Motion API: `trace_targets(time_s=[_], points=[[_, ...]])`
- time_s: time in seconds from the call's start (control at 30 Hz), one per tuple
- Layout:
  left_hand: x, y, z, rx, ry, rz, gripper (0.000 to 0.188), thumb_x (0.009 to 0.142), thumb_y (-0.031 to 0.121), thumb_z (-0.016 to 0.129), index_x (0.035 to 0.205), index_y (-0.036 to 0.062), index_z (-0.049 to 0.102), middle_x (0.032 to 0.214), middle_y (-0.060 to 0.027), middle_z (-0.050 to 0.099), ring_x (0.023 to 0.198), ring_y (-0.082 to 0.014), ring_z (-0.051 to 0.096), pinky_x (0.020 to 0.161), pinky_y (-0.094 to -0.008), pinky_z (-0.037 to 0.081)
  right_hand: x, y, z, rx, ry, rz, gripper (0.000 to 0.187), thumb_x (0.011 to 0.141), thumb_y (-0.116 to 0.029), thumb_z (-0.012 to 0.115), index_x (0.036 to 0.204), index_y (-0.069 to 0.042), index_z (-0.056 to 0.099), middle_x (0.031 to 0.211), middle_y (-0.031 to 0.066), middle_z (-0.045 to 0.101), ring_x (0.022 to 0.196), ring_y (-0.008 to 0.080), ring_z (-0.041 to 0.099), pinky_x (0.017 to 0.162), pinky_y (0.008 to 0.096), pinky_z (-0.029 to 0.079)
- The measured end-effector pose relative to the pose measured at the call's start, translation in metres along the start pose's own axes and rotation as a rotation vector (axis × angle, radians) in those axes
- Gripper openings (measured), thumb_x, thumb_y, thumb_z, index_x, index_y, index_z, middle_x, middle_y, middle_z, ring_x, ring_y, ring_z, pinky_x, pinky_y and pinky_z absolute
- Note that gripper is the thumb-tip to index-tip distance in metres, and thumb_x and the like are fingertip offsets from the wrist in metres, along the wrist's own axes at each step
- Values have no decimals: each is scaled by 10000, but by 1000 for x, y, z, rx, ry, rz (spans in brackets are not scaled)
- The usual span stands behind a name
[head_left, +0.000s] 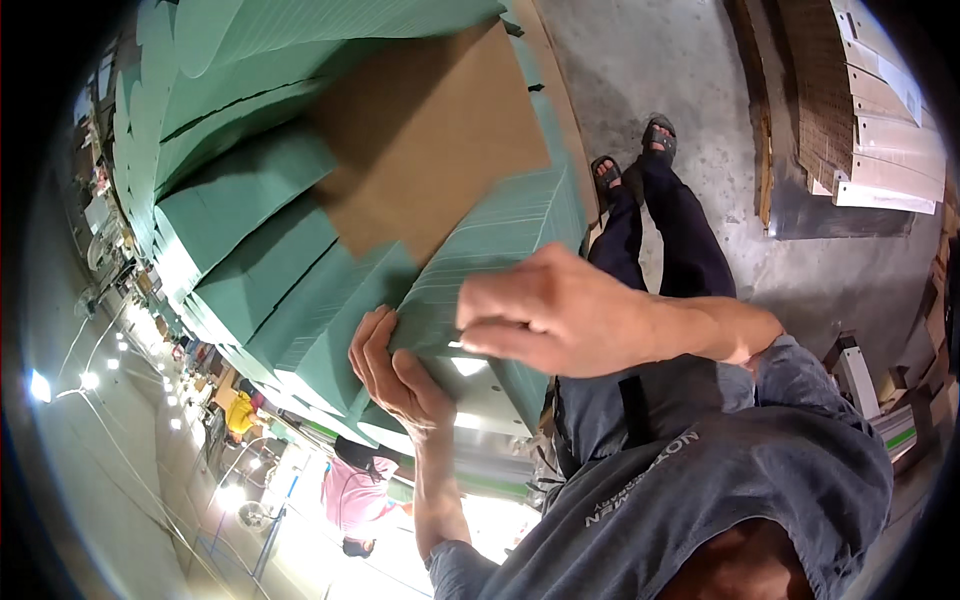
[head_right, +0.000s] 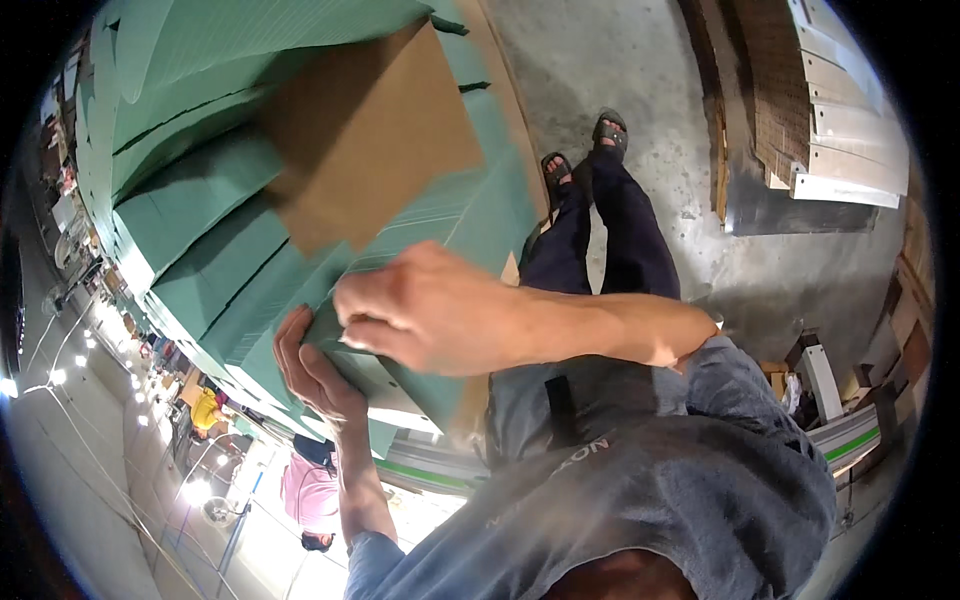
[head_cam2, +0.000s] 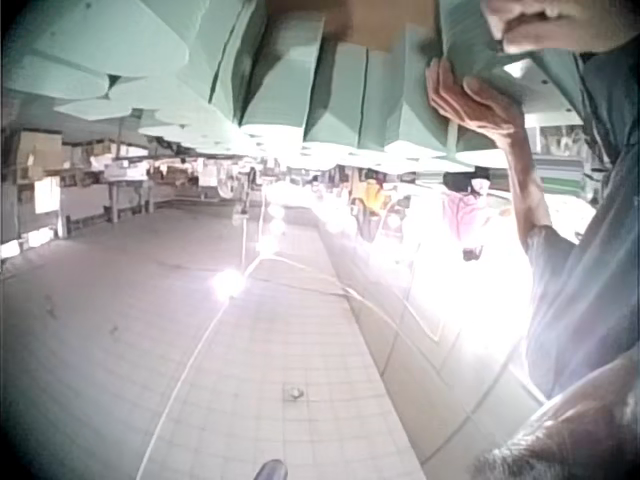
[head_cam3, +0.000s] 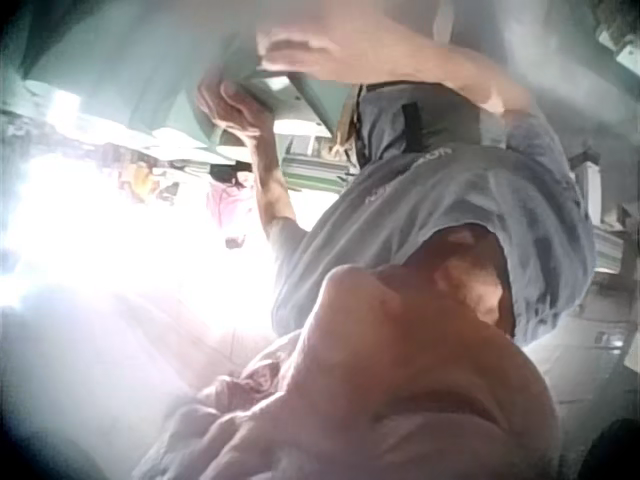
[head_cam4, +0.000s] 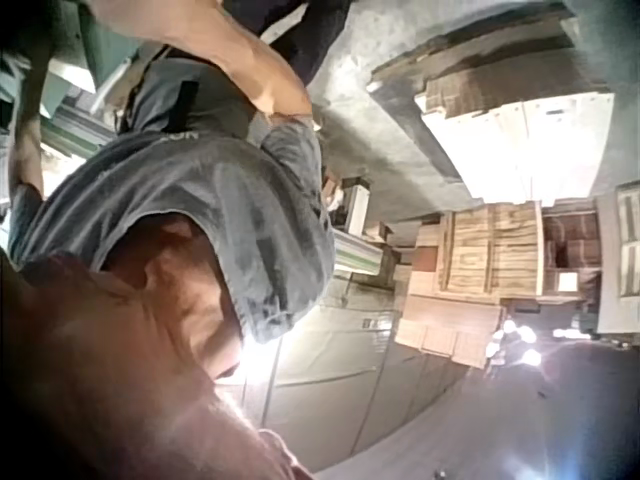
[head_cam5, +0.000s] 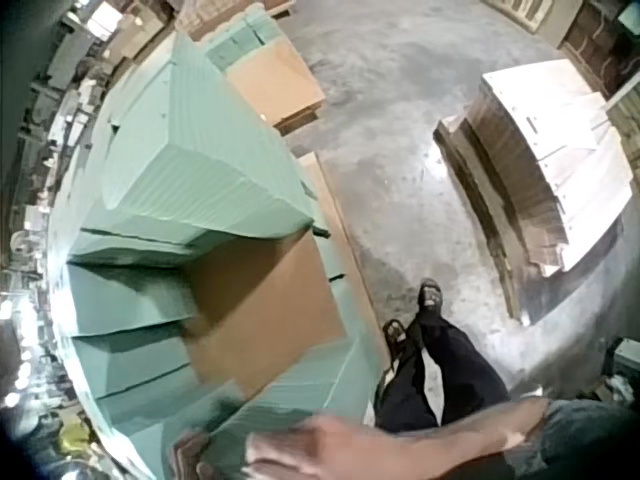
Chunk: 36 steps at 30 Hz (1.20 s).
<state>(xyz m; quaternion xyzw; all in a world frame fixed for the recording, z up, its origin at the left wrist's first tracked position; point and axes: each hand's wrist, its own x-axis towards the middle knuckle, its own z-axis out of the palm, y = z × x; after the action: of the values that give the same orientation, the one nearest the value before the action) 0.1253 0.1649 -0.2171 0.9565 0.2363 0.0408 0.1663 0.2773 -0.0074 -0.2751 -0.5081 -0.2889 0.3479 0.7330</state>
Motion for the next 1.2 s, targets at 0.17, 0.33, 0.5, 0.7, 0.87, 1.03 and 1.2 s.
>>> trace_targets(time_s=[0.17,0.33,0.5,0.7,0.87,1.03,1.2], points=[[0,1,-3,-2,5,-9,390,993,252,417,1111,-46,640,1157,-213,652,1086,-398,593,992,-493,421,2,28,-1,-185,-53,36,146,911,-156,676,901,-24,615,721,154,638,671,342,649,597,428,481],[3,-3,-2,25,-13,62,440,1064,284,362,1141,-53,633,1179,-216,650,1082,-389,601,964,-472,450,5,25,-11,-197,4,151,136,922,-142,675,882,-25,617,707,130,645,602,296,650,545,388,471],[-1,-2,-3,11,-1,36,400,1028,255,396,1131,-49,635,1170,-221,651,1085,-397,597,977,-481,434,2,-3,15,-17,-102,45,176,901,-164,678,886,-10,595,731,189,635,700,388,640,624,473,476],[2,1,-5,30,0,58,395,1051,258,403,1135,-46,641,1177,-214,654,1098,-381,600,984,-466,442,-10,-4,13,64,25,216,97,961,-113,679,939,-25,646,623,51,575,553,138,574,521,295,425],[-1,-4,-4,29,6,55,400,1059,275,408,1130,-39,645,1172,-205,657,1088,-372,603,983,-452,444,-35,4,19,-21,351,254,124,928,-133,714,913,-32,644,594,37,533,518,73,478,502,267,394],[1,-2,-4,26,0,70,404,1065,271,405,1127,-49,644,1159,-207,660,1075,-373,606,973,-448,448,-29,-1,51,-154,454,-82,105,906,-90,731,932,-47,638,638,97,618,533,219,632,497,325,457],[2,-2,-4,23,5,92,443,1089,295,372,1139,-61,633,1126,-210,656,1054,-368,604,948,-429,452,-49,37,47,-61,491,156,123,924,-115,724,962,-30,644,673,113,627,564,199,634,531,320,471]])
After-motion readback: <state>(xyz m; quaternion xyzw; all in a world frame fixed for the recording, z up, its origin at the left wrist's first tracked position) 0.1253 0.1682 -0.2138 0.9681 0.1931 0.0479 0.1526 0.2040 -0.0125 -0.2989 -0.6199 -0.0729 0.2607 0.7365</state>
